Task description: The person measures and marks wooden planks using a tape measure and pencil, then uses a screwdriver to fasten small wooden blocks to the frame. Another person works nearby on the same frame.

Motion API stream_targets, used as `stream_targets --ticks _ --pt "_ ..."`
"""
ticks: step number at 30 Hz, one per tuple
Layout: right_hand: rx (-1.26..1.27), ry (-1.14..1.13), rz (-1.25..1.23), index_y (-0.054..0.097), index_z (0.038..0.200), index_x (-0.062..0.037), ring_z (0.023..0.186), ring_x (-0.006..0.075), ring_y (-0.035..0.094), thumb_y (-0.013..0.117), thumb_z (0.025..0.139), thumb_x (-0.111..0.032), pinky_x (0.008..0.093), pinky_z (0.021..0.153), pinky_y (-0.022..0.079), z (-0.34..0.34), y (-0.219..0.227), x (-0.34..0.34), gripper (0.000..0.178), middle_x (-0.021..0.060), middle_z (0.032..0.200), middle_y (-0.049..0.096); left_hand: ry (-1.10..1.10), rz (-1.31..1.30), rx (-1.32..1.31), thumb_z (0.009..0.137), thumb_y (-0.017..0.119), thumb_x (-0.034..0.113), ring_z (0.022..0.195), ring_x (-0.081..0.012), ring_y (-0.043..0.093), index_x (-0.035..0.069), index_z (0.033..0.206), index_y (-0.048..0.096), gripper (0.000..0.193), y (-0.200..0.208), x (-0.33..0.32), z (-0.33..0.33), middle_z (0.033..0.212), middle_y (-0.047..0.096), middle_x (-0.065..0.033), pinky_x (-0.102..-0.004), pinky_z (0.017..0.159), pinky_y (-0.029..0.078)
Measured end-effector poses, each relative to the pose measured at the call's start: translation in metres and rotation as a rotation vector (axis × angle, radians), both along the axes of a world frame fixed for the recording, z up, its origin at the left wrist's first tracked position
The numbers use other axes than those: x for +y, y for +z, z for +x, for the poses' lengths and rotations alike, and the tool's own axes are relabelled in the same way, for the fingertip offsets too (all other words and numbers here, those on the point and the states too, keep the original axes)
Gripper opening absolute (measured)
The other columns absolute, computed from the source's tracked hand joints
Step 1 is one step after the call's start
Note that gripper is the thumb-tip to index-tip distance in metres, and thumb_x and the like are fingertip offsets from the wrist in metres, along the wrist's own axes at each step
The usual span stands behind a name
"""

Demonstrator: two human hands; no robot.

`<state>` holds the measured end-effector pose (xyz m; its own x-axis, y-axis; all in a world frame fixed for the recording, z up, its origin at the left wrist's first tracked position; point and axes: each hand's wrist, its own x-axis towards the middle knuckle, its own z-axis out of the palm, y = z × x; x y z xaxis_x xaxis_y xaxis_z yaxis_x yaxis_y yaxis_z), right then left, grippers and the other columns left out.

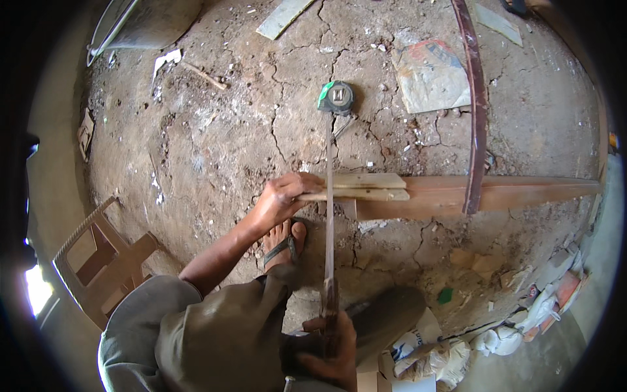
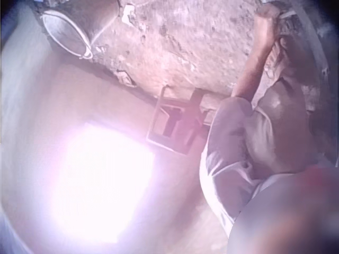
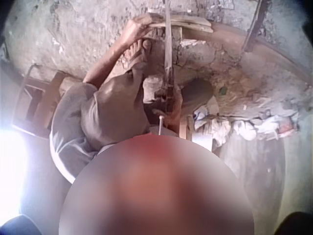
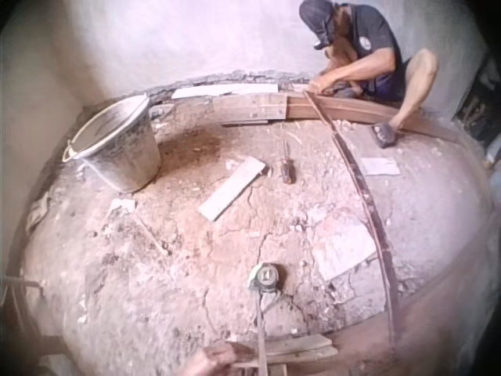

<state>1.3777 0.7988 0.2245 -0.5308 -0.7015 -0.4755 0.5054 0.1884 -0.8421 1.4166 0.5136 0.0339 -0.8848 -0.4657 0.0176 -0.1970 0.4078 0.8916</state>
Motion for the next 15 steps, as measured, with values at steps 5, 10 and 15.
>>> stream_targets --ticks 5,10,15 --pt "0.294 0.006 0.29 0.04 0.149 0.0103 0.08 0.0175 0.069 0.076 0.089 -0.011 0.0313 0.074 0.056 0.014 -0.017 0.01 0.073 0.0139 0.092 0.073 -0.048 -0.431 -0.137 0.087 0.066 0.011 0.094 -0.0318 0.071 0.006 0.116 0.066 0.03 0.016 0.009 -0.003 0.1 0.071 -0.0113 -0.0412 0.074 0.062" --pt "0.61 0.001 0.342 0.052 0.14 0.0136 0.078 0.016 0.067 0.073 0.092 -0.025 0.031 0.071 0.054 0.021 -0.026 -0.004 0.065 0.0143 0.093 0.07 -0.043 -0.44 -0.304 0.094 0.063 0.015 0.091 -0.0289 0.073 0.007 0.105 0.067 0.015 0.022 0.015 -0.017 0.096 0.072 -0.0111 -0.0422 0.071 0.062" --pt "0.845 -0.035 0.236 0.052 0.14 0.0146 0.079 0.019 0.067 0.071 0.092 -0.024 0.0334 0.075 0.054 0.027 -0.039 -0.009 0.064 0.0143 0.095 0.069 -0.197 -0.491 -0.615 0.098 0.06 0.023 0.084 -0.0295 0.075 0.006 0.095 0.068 0.019 0.012 0.005 -0.024 0.094 0.073 -0.0114 -0.0436 0.067 0.062"
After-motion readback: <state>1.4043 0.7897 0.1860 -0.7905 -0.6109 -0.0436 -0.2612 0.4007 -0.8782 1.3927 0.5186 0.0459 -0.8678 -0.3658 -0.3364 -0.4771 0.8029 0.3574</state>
